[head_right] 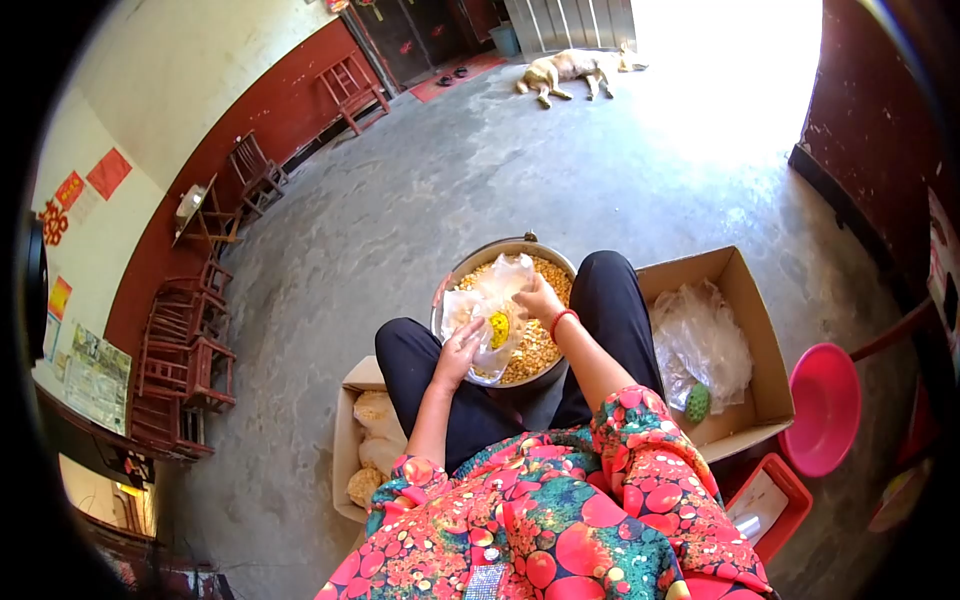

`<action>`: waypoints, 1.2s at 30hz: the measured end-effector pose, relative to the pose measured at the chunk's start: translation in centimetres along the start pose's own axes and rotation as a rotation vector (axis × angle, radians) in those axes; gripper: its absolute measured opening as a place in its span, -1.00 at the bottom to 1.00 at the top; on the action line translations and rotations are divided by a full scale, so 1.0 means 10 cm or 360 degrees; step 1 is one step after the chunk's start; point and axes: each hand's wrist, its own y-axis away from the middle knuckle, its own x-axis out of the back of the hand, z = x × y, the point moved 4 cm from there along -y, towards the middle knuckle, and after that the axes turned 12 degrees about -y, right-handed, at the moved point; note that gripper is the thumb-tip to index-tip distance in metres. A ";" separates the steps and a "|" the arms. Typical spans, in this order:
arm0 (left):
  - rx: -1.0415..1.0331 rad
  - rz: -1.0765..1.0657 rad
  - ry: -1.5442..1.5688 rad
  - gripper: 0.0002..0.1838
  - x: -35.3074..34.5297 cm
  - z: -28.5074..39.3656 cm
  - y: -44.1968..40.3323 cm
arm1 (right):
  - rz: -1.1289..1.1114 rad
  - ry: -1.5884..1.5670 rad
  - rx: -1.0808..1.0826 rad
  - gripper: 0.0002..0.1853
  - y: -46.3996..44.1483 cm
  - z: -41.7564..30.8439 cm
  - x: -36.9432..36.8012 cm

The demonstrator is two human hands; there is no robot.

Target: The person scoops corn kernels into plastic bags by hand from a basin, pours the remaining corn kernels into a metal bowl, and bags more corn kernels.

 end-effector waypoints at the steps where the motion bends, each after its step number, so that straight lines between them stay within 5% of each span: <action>1: -0.0017 0.0069 -0.0084 -0.59 -0.01 -0.02 -0.02 | 0.0102 0.0281 0.0060 -0.57 -0.09 0.14 0.14; 3: -0.0050 0.0162 -0.0026 -0.50 0.00 0.06 -0.01 | 0.0264 0.0653 0.0038 -0.50 -0.07 0.31 0.35; 5: -0.0120 0.0396 -0.0109 -0.44 0.07 0.08 0.01 | 0.0104 0.1573 0.0334 -0.50 0.13 0.36 0.41; 7: -0.0087 0.0425 0.0040 -0.34 0.09 0.15 0.02 | 0.0297 0.1993 0.0183 -0.51 0.34 0.38 0.26; 11: -0.0342 0.0817 -0.0123 -0.22 0.24 0.16 0.07 | 0.0236 0.2166 0.0274 -0.65 0.47 0.46 0.12; 13: -0.0219 0.1153 -0.0024 -0.18 0.33 0.15 0.13 | 0.0215 0.2106 0.0177 -0.55 0.50 0.42 0.10; 15: -0.0214 0.1142 -0.0011 -0.15 0.33 0.14 0.13 | 0.0215 0.2111 0.0206 -0.55 0.51 0.39 0.09; 21: -0.0324 0.0538 -0.0696 -0.16 -0.02 0.41 0.11 | -0.0092 0.2315 0.0111 -0.41 0.60 0.35 -0.02; 31: -0.0305 0.0396 -0.0749 -0.02 -0.14 0.41 0.13 | -0.0180 0.2345 0.0165 -0.71 0.42 0.52 0.09; 33: -0.0257 0.0343 -0.0655 -0.01 -0.15 0.36 0.13 | -0.0126 0.2210 0.0125 -0.77 0.37 0.49 0.13; 35: -0.0359 0.0370 -0.0898 -0.02 -0.17 0.39 0.14 | 0.0136 0.1155 0.0191 -0.82 0.35 0.39 0.21; 36: -0.0361 0.0369 -0.0897 -0.02 -0.18 0.37 0.13 | 0.0139 0.1155 0.0192 -0.82 0.33 0.34 0.22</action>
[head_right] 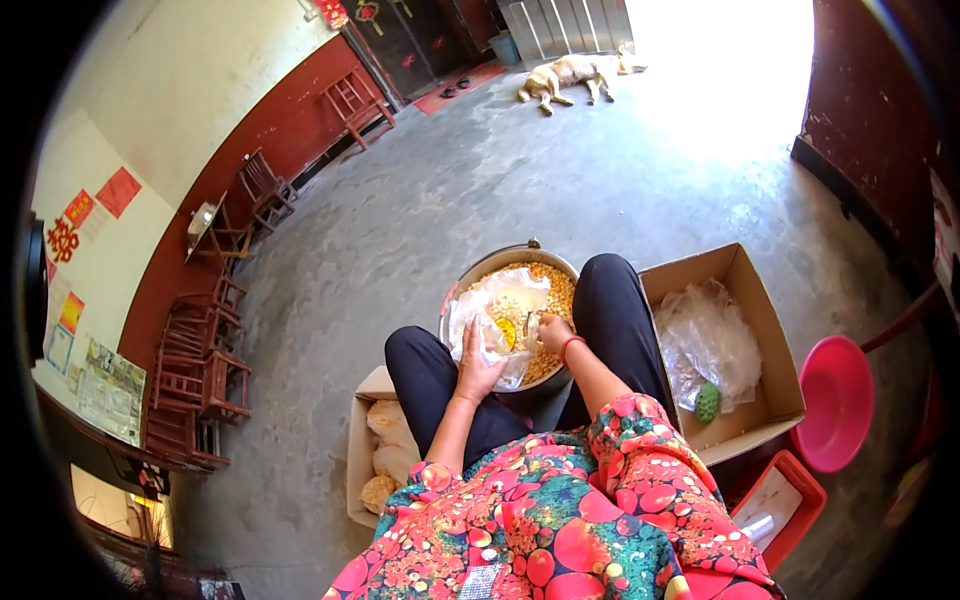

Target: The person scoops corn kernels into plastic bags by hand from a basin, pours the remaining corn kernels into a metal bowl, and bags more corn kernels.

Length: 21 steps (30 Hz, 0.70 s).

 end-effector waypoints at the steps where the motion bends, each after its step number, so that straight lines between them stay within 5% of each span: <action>1: 0.0085 -0.0019 0.0052 -0.02 -0.03 -0.06 0.01 | 0.0001 -0.0362 -0.0291 -0.86 -0.04 0.04 0.03; 3: 0.0169 -0.0039 0.0105 -0.03 -0.07 -0.13 0.01 | 0.0002 -0.1086 -0.0871 -0.94 -0.03 0.07 0.04; 7: 0.0154 0.0108 0.0034 -0.04 -0.05 -0.18 0.01 | -0.0090 -0.1261 -0.1078 -0.89 0.07 -0.08 0.05; 14: 0.0359 -0.0034 0.0292 -0.05 -0.01 -0.14 0.01 | -0.0674 -0.0972 -0.1168 -0.84 0.21 -0.23 -0.03; 21: 0.0175 -0.0187 0.0235 -0.11 -0.18 -0.21 0.06 | -0.0521 -0.0986 -0.1042 -0.86 0.09 -0.07 -0.07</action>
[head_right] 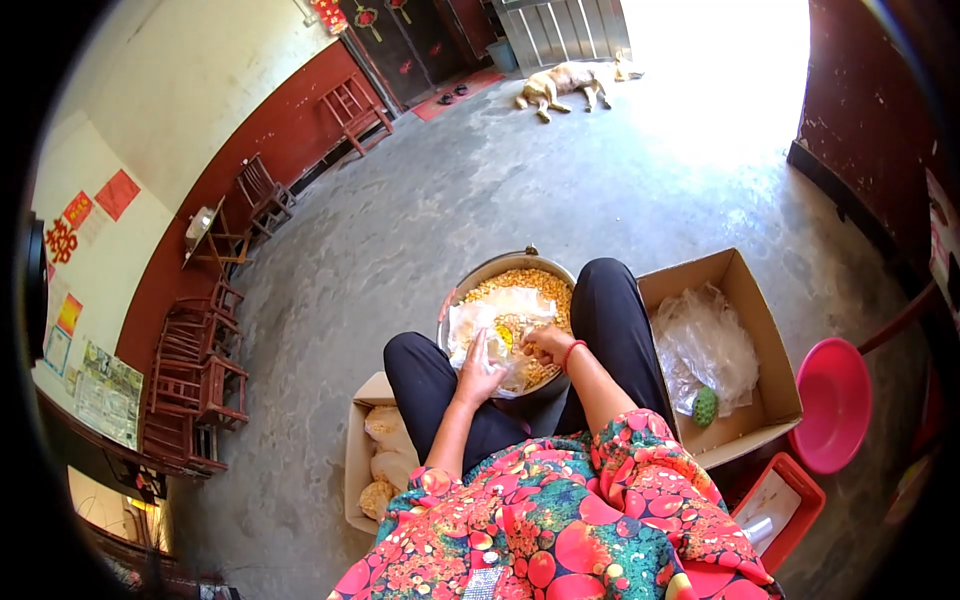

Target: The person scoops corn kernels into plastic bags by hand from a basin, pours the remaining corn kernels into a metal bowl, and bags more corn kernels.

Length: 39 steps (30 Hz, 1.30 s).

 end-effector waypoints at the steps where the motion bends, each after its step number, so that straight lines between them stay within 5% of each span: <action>1: -0.0061 0.0022 -0.0058 -0.12 -0.01 -0.01 0.00 | 0.0011 -0.0014 0.0061 -0.85 -0.04 -0.01 0.02; 12: -0.0051 -0.0084 0.0037 -0.16 0.07 0.18 0.01 | -0.0346 -0.0667 0.0392 -0.69 -0.12 -0.20 -0.21; 15: -0.0146 0.0008 -0.0139 -0.21 0.07 0.15 0.01 | -0.0059 0.0369 0.0593 -0.48 0.06 -0.42 -0.46; 16: -0.0102 0.0057 -0.0094 -0.25 0.08 0.11 0.00 | -0.0062 0.0367 0.0583 -0.48 -0.01 -0.45 -0.45; 18: -0.0046 0.0101 -0.0047 -0.29 0.08 0.03 0.02 | 0.0077 0.1264 0.0462 -0.43 -0.11 -0.49 -0.44; 20: 0.0039 0.0208 -0.0140 -0.35 0.11 -0.02 0.01 | -0.0046 0.1150 0.0316 -0.50 -0.08 -0.54 -0.42; 23: 0.0005 0.0303 -0.0194 -0.37 0.09 -0.06 0.00 | 0.0439 0.2387 0.0395 -0.64 -0.26 -0.52 -0.19; 26: 0.0020 0.0419 -0.0213 -0.35 0.13 -0.09 -0.01 | 0.0775 0.2446 0.0600 -0.64 -0.31 -0.39 -0.09; 28: 0.0053 0.0477 -0.0196 -0.34 0.19 -0.11 -0.01 | 0.0795 0.2366 0.0364 -0.60 -0.06 -0.40 -0.22; 30: 0.0069 0.0731 -0.0184 -0.28 0.30 -0.10 0.02 | 0.0697 0.2349 0.0840 -0.48 0.13 -0.46 -0.38; 34: 0.0089 0.0765 -0.0146 -0.21 0.40 0.01 0.03 | 0.0630 0.2357 0.1037 -0.48 -0.10 -0.46 -0.30; 35: 0.0091 0.0767 -0.0144 -0.21 0.39 0.01 0.03 | 0.0635 0.1960 0.1349 -0.61 -0.06 -0.49 -0.30; 39: 0.0085 0.0516 -0.0148 -0.19 0.28 0.00 0.01 | 0.0718 0.1644 0.1209 -0.84 0.20 -0.62 -0.38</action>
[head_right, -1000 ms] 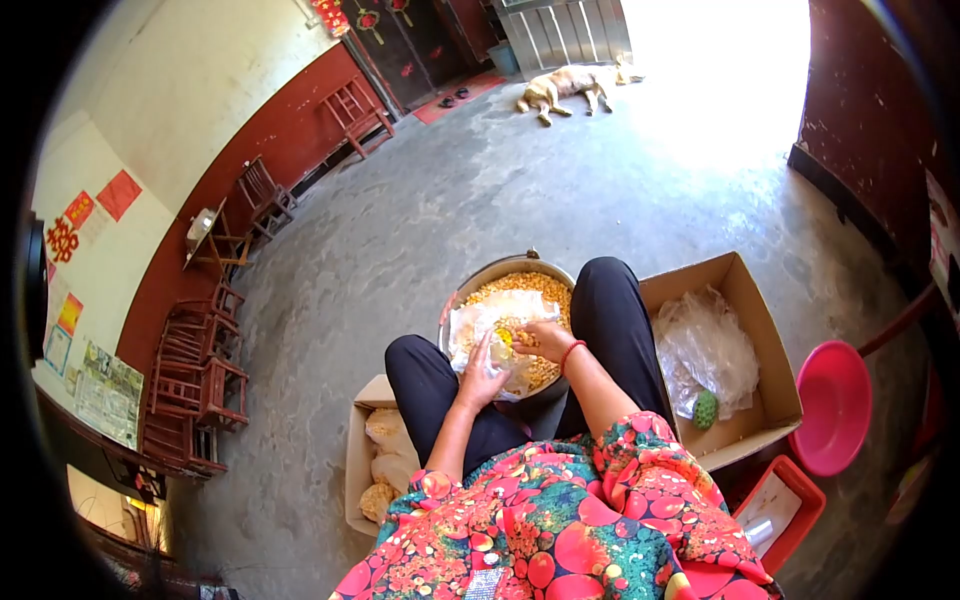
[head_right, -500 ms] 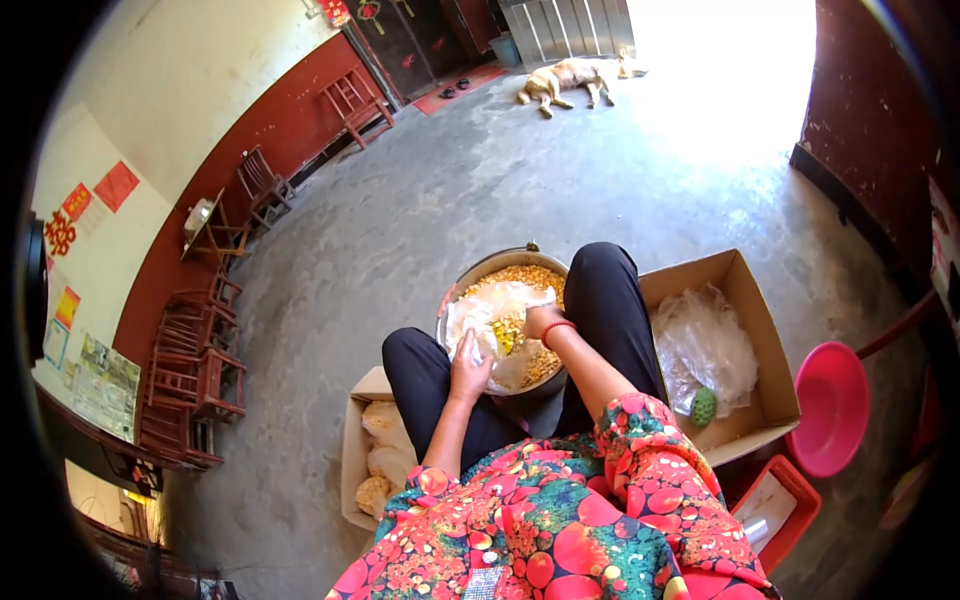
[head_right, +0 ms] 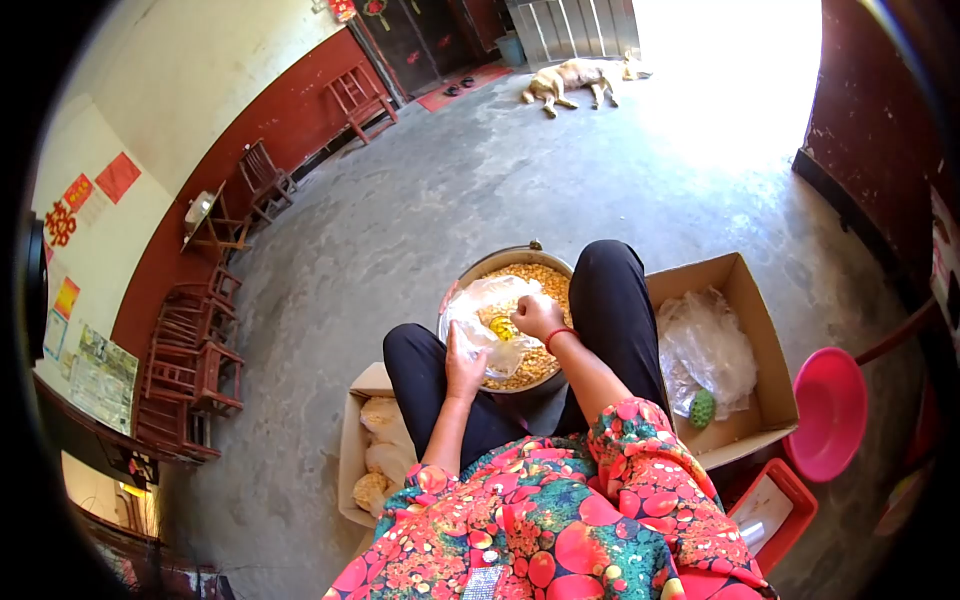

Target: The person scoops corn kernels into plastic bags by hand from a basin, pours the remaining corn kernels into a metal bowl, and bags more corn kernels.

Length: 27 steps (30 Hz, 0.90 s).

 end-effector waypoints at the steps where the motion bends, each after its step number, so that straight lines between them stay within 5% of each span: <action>1: -0.0013 -0.0035 -0.0012 -0.18 -0.02 0.02 0.00 | 0.0001 0.0005 -0.0004 -0.84 0.01 0.02 0.01; 4: -0.0009 -0.0044 0.0015 -0.16 -0.05 -0.03 -0.01 | -0.0342 0.0648 -0.0283 -0.75 0.07 0.21 -0.09; 7: -0.0008 -0.0019 0.0065 -0.17 -0.05 -0.04 -0.01 | -0.0375 0.0745 -0.0413 -0.66 0.14 0.34 -0.13; 19: 0.0087 0.0241 0.0163 -0.18 0.08 -0.03 -0.04 | -0.0460 0.0829 -0.0632 -0.54 0.21 0.62 -0.42; 22: -0.0037 0.0157 0.0068 -0.23 -0.03 -0.11 -0.02 | -0.0100 0.0279 -0.0787 -0.67 0.29 0.57 -0.36; 24: -0.0107 0.0032 -0.0072 -0.27 -0.07 -0.07 -0.01 | -0.0423 0.0776 -0.0473 -0.66 0.28 0.45 -0.38; 27: -0.0096 -0.0009 -0.0017 -0.25 -0.01 0.05 0.00 | -0.0253 0.0535 -0.0487 -0.63 0.19 0.55 -0.44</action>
